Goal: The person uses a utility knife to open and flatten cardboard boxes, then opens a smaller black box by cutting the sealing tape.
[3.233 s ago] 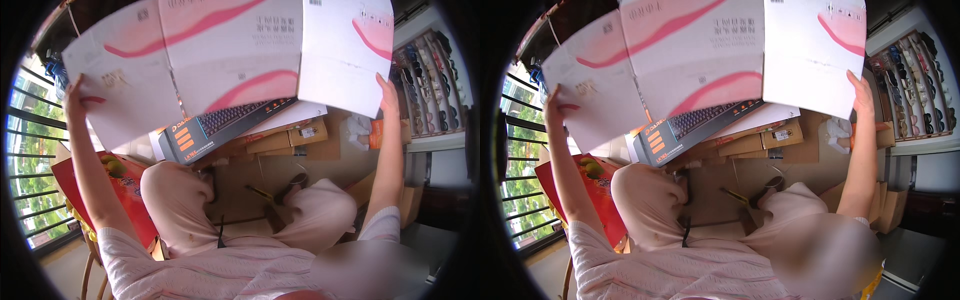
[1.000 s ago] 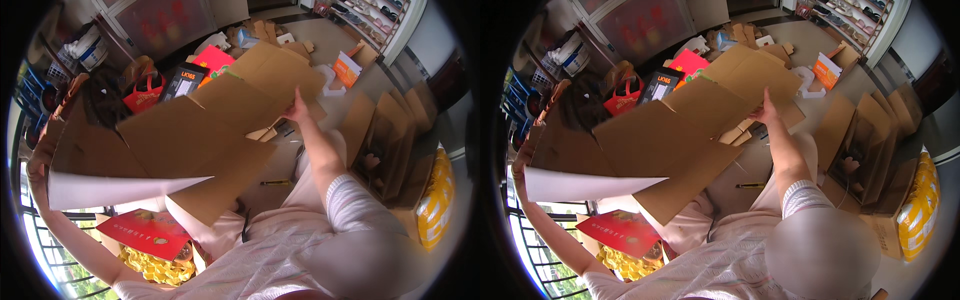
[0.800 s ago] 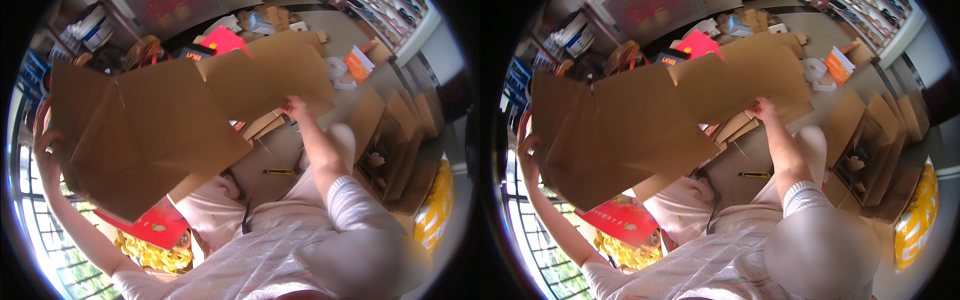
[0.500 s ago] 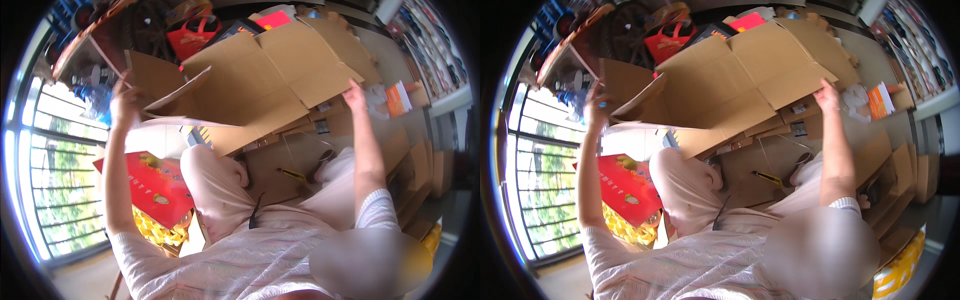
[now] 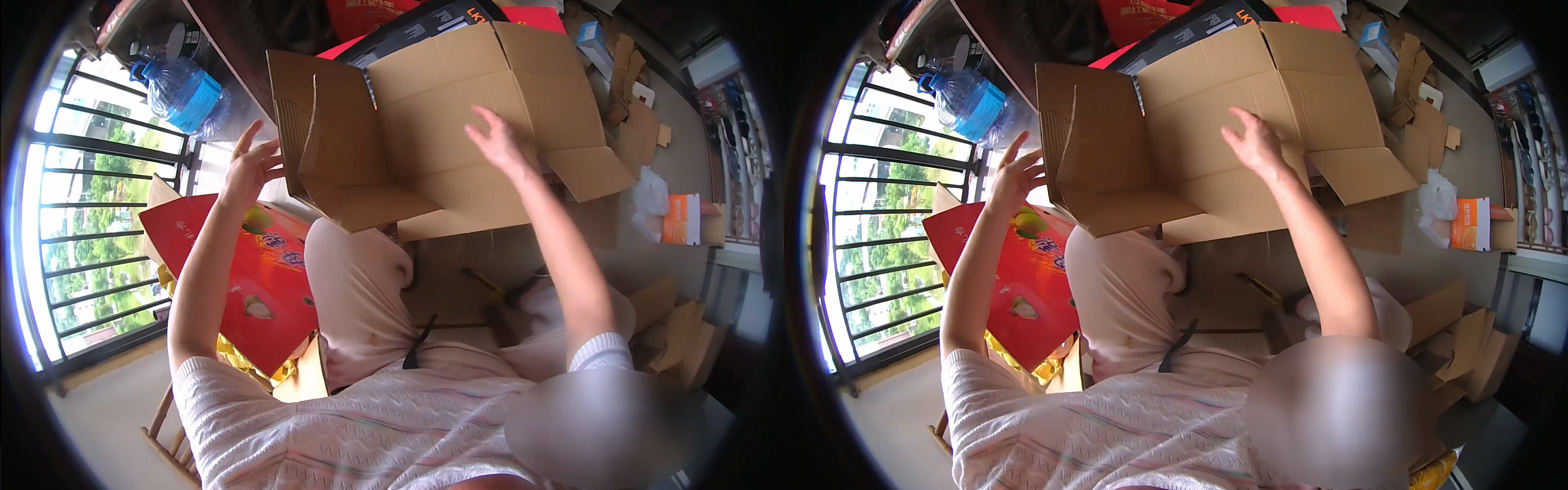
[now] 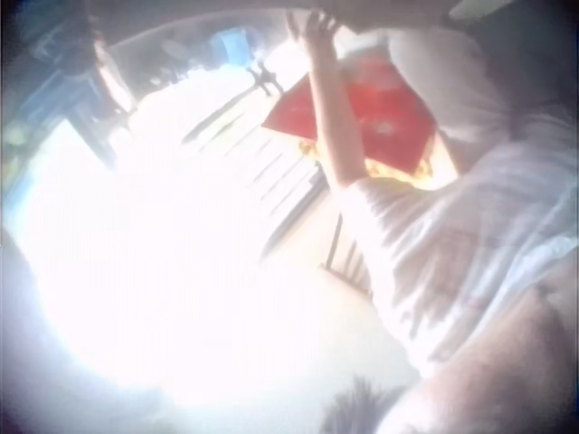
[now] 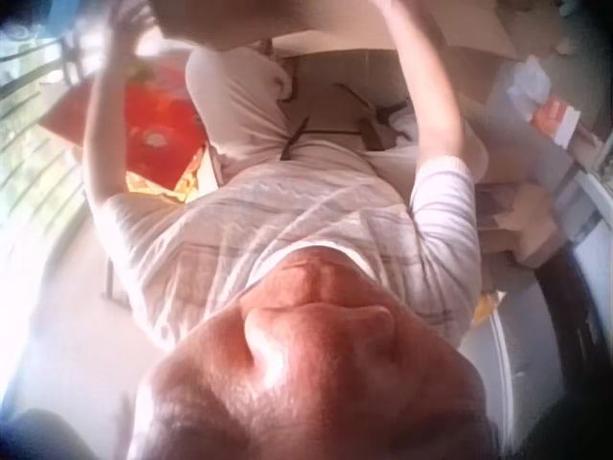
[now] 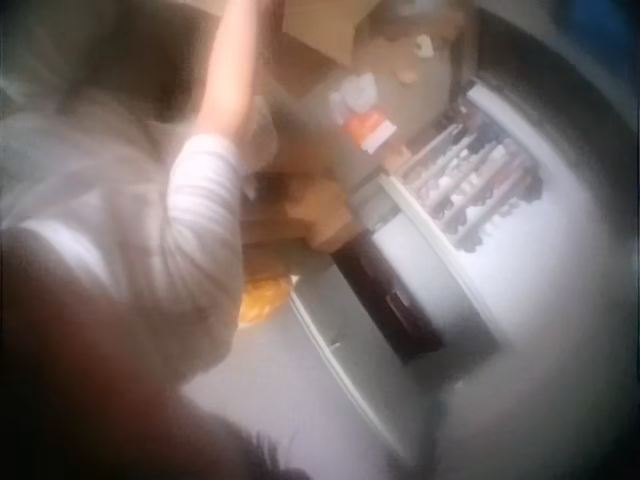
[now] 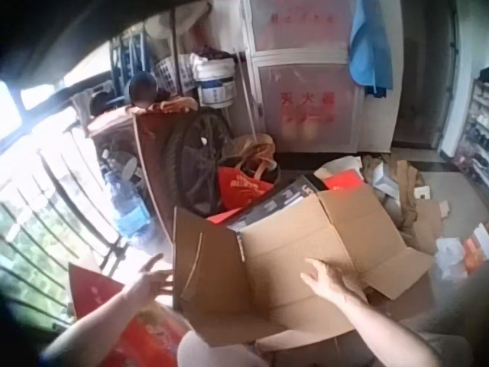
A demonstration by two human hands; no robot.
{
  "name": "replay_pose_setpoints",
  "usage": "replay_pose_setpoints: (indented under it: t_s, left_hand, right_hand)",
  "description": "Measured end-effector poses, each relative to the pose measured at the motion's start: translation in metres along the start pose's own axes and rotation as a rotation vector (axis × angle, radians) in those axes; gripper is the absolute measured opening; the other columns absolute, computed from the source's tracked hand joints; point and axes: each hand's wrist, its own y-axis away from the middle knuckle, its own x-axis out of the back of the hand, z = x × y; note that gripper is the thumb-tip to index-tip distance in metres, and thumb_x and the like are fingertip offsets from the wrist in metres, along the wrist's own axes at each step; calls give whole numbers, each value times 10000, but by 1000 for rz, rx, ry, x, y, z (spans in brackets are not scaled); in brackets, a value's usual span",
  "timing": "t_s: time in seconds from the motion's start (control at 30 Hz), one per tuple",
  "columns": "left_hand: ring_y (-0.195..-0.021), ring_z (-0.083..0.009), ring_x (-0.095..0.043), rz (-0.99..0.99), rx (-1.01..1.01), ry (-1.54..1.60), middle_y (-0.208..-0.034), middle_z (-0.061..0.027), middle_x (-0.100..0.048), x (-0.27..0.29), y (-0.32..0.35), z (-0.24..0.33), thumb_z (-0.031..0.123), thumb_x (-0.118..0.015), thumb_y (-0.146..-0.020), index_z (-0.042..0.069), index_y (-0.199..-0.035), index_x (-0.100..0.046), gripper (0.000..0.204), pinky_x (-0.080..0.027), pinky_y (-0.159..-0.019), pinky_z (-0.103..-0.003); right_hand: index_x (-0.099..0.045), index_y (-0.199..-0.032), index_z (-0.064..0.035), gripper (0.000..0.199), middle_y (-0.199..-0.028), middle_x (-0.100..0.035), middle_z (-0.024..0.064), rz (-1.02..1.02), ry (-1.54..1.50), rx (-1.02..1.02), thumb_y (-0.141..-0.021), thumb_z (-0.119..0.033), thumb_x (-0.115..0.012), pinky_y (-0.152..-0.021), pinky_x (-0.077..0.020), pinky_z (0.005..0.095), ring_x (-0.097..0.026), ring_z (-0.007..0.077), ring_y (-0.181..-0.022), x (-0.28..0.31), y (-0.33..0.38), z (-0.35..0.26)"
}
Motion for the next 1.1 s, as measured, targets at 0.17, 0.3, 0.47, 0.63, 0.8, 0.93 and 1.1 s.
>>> replay_pose_setpoints:
  t_s: [0.17,0.3,0.47,0.63,0.8,0.93,1.1]
  left_hand:
    - [-810,-209,-622,-78,292,142,-928,-134,-623,0,-6,-48,136,-536,-843,-40,-1080,-509,296,-506,-731,-303]
    - [-808,-207,-618,-217,185,46,-930,-133,-622,-42,-23,-11,36,-523,-776,-83,-1004,-546,258,-504,-726,-300]
    - [-768,-220,-600,-66,149,79,-889,-139,-604,-60,-49,-19,-3,-499,-723,-66,-1007,-546,295,-497,-691,-312]
    - [-730,-213,-551,113,240,74,-846,-119,-562,-74,-55,-34,46,-501,-710,-13,-1012,-524,309,-474,-638,-324]
    - [-782,-188,-525,145,310,82,-899,-95,-558,-96,-41,-47,38,-473,-719,12,-1074,-516,358,-452,-657,-295]
    - [-716,-199,-541,173,268,60,-813,-112,-566,-113,-39,-44,62,-495,-722,-14,-982,-539,275,-459,-625,-311]
    - [-772,-168,-509,23,165,-48,-854,-56,-547,-130,-46,-66,16,-490,-698,33,-1034,-530,339,-431,-678,-272]
  right_hand:
    - [-476,-1206,-59,549,-1133,-564,169,-87,152,-17,-773,-370,-609,-880,-428,398,-542,315,-1032,-50,12,-29]
    - [-456,-1215,-83,555,-1158,-544,149,-24,-105,251,-763,-357,-625,-881,-416,435,-526,307,-1057,-74,2,-65]
    - [-298,-1344,-144,654,-1389,-313,63,-365,191,194,-796,-358,-584,-951,-270,564,-261,238,-1298,-125,11,-79]
    - [-160,-1398,-130,674,-1445,-198,79,-463,160,131,-853,-336,-499,-982,-236,553,-248,247,-1305,-148,11,-63]
    - [-109,-1409,-120,687,-1461,-128,111,-555,157,120,-866,-318,-480,-1012,-208,545,-273,286,-1294,-155,18,-53]
    - [-58,-1412,-122,662,-1473,-63,95,-691,132,55,-888,-277,-431,-1042,-175,535,-190,276,-1328,-150,15,-54]
    - [-98,-1408,-110,639,-1465,-86,122,-809,178,36,-871,-225,-424,-1036,-184,542,-194,278,-1326,-147,12,-67]
